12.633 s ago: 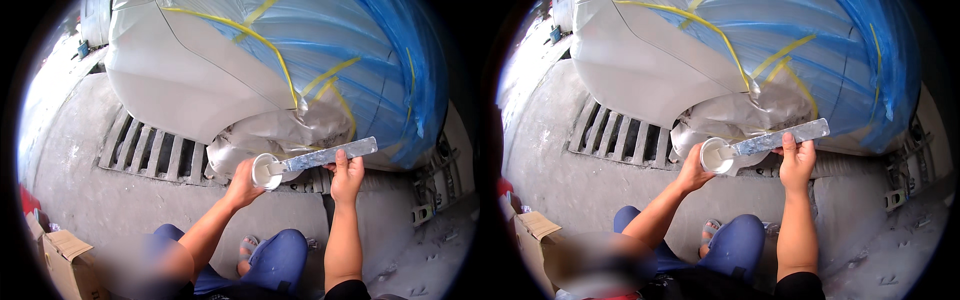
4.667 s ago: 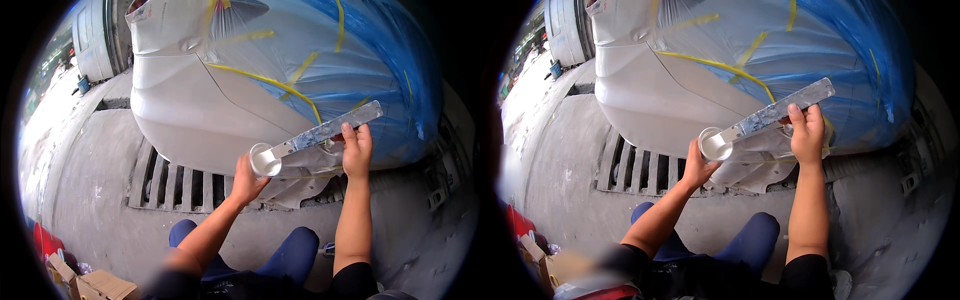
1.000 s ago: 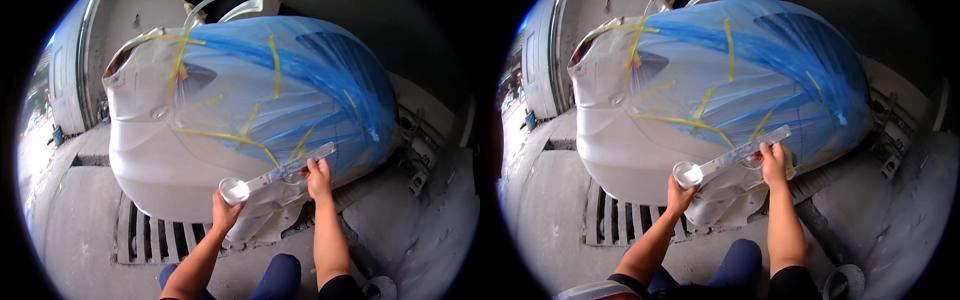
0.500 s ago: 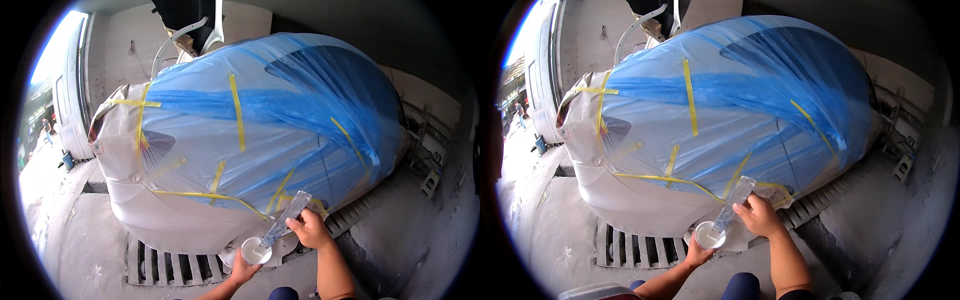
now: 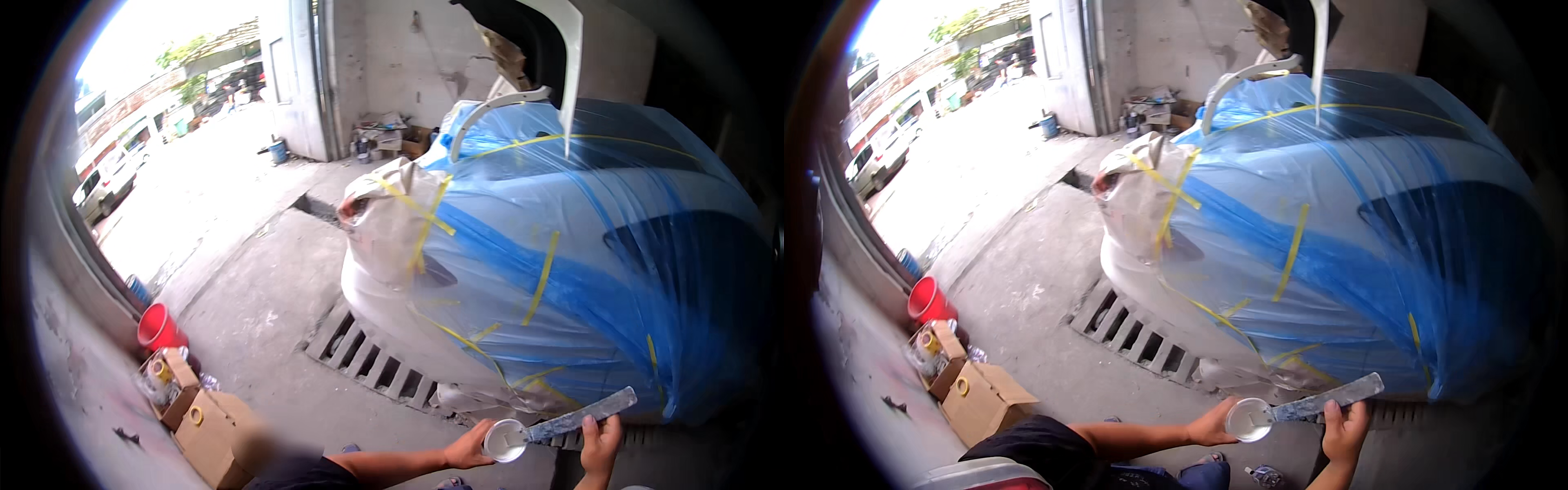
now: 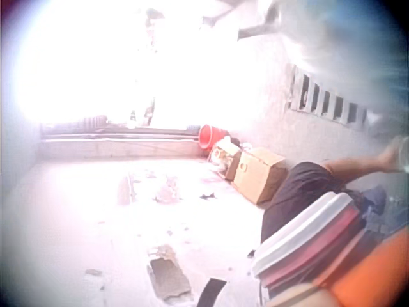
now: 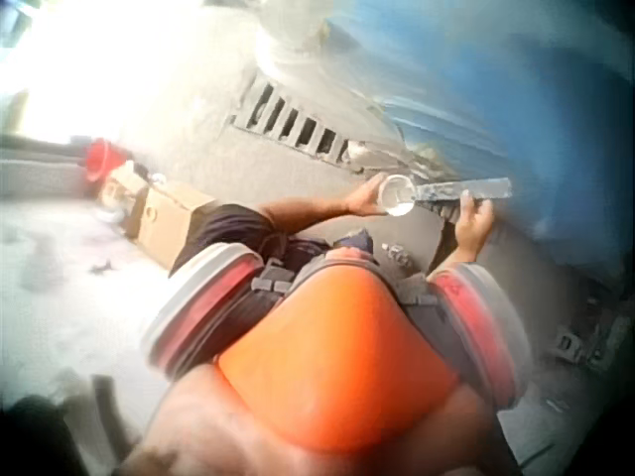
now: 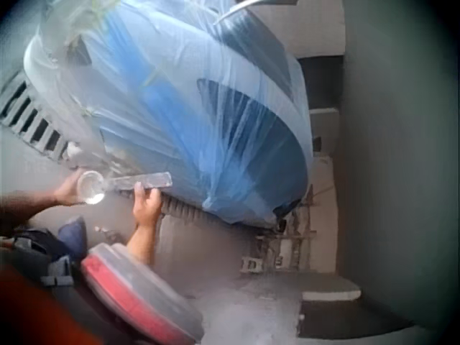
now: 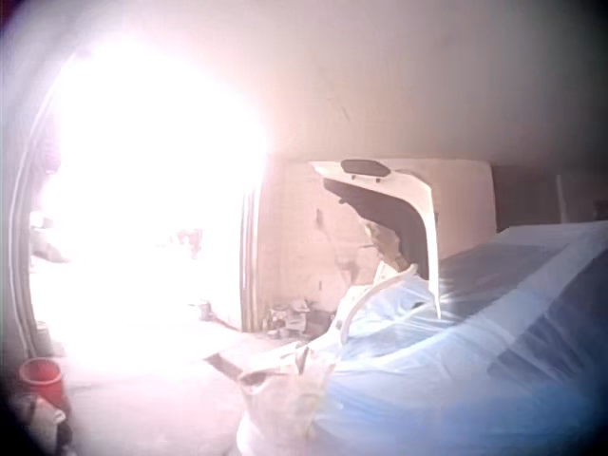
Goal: The person applies white body filler to a car bumper using a metal spatula. They scoop the filler from a small white cup and spread it onto the bumper surface, which is partially covered with blue plastic sheeting and yellow tape. The person moves around the bumper to apply the filler to different areas.
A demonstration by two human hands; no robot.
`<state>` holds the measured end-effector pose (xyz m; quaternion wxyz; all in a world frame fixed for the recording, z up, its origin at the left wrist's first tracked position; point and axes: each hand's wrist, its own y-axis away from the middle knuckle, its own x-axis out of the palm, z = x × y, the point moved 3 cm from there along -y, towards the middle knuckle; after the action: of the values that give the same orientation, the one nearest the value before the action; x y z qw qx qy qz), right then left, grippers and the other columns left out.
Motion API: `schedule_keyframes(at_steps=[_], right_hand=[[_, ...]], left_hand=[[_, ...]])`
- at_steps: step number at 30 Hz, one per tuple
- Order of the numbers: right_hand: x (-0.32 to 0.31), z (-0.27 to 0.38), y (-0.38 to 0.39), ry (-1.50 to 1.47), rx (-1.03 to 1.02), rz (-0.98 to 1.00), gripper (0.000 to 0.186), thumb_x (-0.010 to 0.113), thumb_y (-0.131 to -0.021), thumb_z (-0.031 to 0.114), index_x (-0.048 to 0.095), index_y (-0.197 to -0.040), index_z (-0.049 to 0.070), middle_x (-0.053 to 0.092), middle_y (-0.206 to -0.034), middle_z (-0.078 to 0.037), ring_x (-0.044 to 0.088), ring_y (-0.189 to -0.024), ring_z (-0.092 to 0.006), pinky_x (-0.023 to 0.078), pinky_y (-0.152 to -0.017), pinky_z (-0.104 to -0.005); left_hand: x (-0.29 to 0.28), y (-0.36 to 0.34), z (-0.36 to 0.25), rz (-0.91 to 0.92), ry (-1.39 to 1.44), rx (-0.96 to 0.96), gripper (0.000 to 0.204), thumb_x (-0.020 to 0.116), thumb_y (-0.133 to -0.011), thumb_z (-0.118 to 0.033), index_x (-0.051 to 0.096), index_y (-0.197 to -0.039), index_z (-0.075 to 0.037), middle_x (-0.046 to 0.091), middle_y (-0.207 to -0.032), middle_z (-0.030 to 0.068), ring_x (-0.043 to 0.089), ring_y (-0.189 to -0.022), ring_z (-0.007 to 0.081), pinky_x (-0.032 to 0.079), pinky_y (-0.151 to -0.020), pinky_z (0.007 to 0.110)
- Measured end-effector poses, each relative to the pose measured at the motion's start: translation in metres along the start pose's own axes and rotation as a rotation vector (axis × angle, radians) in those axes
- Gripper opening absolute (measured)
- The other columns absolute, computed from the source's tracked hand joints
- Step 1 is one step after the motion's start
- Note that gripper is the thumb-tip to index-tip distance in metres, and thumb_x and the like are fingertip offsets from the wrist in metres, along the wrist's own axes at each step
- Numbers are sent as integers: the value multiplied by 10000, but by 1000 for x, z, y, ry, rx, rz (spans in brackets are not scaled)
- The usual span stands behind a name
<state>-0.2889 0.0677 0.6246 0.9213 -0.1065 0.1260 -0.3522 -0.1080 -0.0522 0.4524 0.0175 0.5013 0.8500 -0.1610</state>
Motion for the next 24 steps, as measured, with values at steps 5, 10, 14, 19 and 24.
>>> schedule_keyframes(at_steps=[5, 10, 14, 19, 24], right_hand=[[-16, 18, 3, 413, -108, 81, 257, 621, -893, 180, 555, -1045, -17, 598, -979, -120, 569, -857, -223, 464, -784, -349], [6, 52, 14, 459, -36, 163, 172, 624, -886, 112, 543, -974, -12, 575, -917, -34, 512, -839, -113, 433, -781, -282], [1, 67, 34, 566, -86, 34, 159, 600, -895, 95, 538, -989, -19, 562, -909, -25, 503, -823, -108, 426, -761, -272], [3, 113, 48, 206, 46, -181, 112, 639, -869, 86, 606, -907, -14, 660, -827, -89, 601, -724, -182, 468, -664, -318], [-7, 145, 89, 514, -164, 2, 134, 685, -831, 113, 619, -882, 8, 636, -820, -128, 616, -727, -290, 474, -645, -330]], left_hand=[[-4, 22, -52, -70, -63, -27, 830, 762, -672, -145, 341, -1372, 4, 419, -1309, 203, 402, -1248, 366, 338, -1068, 403], [-12, 32, -75, -62, -59, -54, 846, 768, -657, -123, 337, -1374, 0, 409, -1308, 205, 390, -1255, 367, 323, -1078, 406], [-15, 27, -77, 55, -48, 21, 827, 743, -665, -139, 342, -1375, -3, 411, -1337, 193, 399, -1261, 366, 342, -1068, 412], [-8, 21, -60, 198, -118, -40, 817, 765, -643, -150, 375, -1346, -8, 425, -1319, 201, 413, -1242, 385, 372, -1043, 430], [35, 10, -82, 298, 58, 8, 752, 831, -636, -164, 461, -1274, -21, 503, -1240, 168, 500, -1150, 346, 419, -978, 402]])
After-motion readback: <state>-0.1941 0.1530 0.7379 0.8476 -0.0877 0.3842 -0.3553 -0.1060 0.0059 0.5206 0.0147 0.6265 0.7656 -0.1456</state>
